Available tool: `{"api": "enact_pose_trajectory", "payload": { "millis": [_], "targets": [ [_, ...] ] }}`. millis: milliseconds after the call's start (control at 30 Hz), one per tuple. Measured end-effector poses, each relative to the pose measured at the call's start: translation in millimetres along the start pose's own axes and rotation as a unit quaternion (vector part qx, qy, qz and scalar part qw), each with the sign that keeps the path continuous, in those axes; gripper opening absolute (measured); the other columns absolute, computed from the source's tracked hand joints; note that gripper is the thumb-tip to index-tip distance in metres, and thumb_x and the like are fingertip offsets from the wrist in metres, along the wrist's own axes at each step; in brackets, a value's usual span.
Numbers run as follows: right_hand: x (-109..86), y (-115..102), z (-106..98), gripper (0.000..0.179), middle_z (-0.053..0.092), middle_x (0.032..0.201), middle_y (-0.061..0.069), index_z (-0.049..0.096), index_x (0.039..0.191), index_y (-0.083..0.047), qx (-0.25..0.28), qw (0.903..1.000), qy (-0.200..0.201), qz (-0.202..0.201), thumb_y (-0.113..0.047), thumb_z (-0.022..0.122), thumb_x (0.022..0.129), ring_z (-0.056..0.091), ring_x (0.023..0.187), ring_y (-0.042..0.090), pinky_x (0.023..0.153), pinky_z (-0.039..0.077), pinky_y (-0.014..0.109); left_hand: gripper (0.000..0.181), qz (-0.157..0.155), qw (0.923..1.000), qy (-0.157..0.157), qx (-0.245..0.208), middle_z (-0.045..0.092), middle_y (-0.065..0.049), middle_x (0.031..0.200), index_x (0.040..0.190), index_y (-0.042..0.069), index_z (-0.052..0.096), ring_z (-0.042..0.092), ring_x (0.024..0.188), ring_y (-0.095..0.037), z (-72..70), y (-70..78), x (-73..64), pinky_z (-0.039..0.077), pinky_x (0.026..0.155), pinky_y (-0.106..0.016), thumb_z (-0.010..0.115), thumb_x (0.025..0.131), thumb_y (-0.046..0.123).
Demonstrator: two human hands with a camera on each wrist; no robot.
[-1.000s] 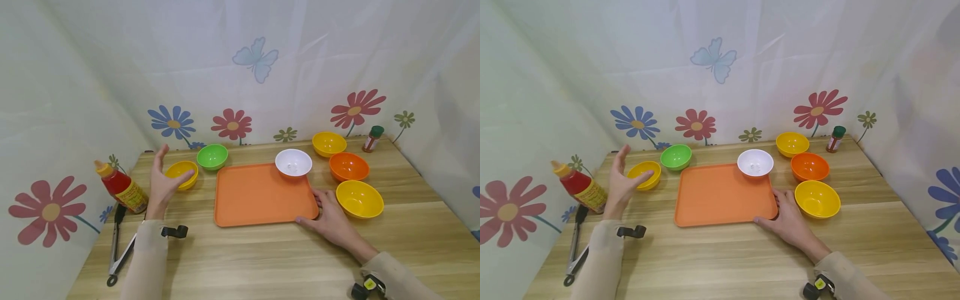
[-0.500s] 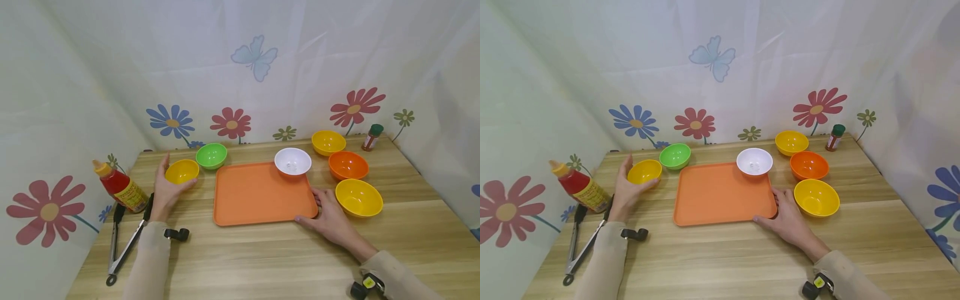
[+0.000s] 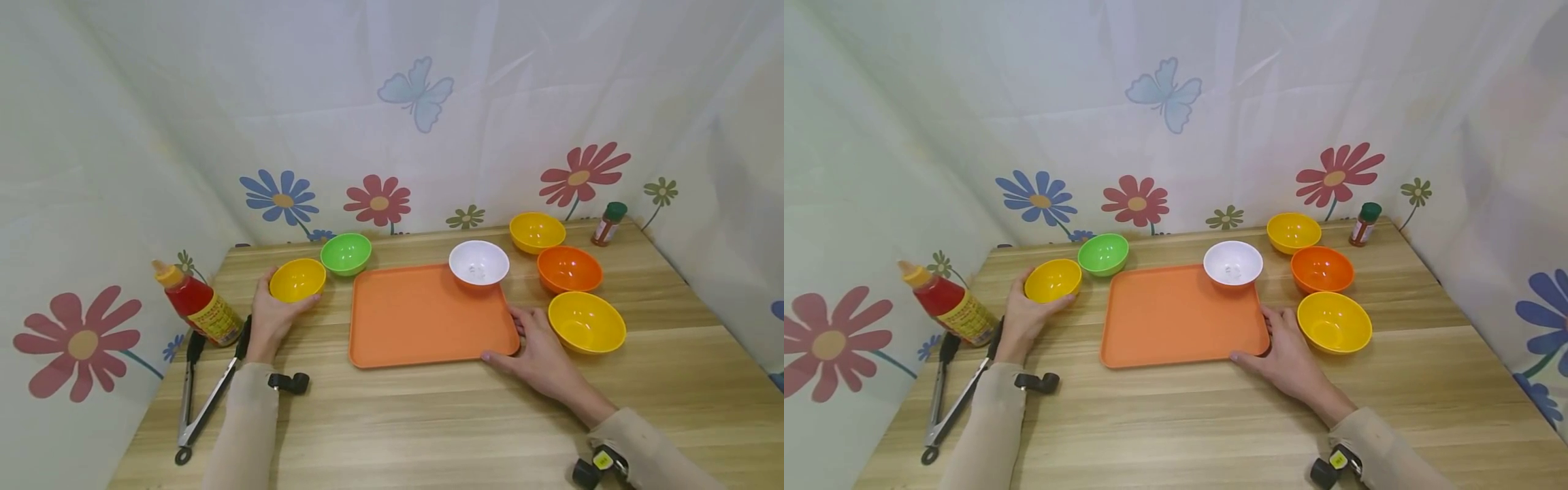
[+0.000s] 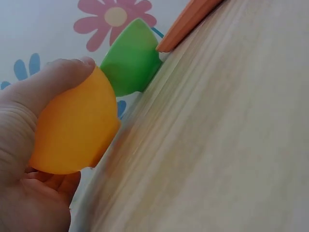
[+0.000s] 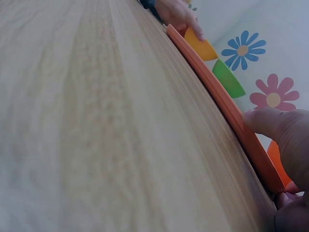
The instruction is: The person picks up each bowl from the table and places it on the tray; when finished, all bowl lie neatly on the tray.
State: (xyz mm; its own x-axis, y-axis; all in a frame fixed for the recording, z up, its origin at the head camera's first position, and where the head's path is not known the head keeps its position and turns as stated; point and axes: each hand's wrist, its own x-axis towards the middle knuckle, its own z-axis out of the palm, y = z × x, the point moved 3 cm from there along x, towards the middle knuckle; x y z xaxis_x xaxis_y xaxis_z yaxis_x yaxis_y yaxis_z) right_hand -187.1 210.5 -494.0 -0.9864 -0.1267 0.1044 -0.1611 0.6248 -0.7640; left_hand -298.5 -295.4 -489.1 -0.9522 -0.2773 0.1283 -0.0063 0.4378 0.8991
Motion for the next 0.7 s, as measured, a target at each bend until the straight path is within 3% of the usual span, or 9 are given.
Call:
{"api": "enact_pose_trajectory", "payload": {
  "millis": [200, 700],
  "targets": [
    [0.2, 0.0, 0.0, 0.111, 0.047, 0.14, 0.024, 0.041, 0.166, 0.006, 0.002, 1.0, 0.002, -0.002, -0.046, 0.098, 0.086, 0.061, 0.133, 0.045, 0.116, 0.054, 0.061, 0.123, 0.009, 0.9996, 0.007, -0.027, 0.045, -0.017, 0.169, 0.172, 0.012, 0.033, 0.049, 0.149, -0.035, -1.8, 14.6, 1.2, 0.041, 0.129, -0.054, 0.106, 0.075, 0.031],
    [0.7, 0.3, -0.2, 0.113, 0.047, 0.142, 0.024, 0.041, 0.165, 0.006, -0.005, 1.0, 0.003, 0.0, -0.049, 0.098, 0.085, 0.061, 0.134, 0.043, 0.116, 0.054, 0.06, 0.116, 0.063, 0.9958, -0.012, -0.064, 0.048, -0.01, 0.167, 0.171, 0.016, 0.037, 0.051, 0.146, -0.03, 7.1, 57.0, -3.2, 0.046, 0.127, -0.052, 0.105, 0.078, 0.029]
  ]
}}
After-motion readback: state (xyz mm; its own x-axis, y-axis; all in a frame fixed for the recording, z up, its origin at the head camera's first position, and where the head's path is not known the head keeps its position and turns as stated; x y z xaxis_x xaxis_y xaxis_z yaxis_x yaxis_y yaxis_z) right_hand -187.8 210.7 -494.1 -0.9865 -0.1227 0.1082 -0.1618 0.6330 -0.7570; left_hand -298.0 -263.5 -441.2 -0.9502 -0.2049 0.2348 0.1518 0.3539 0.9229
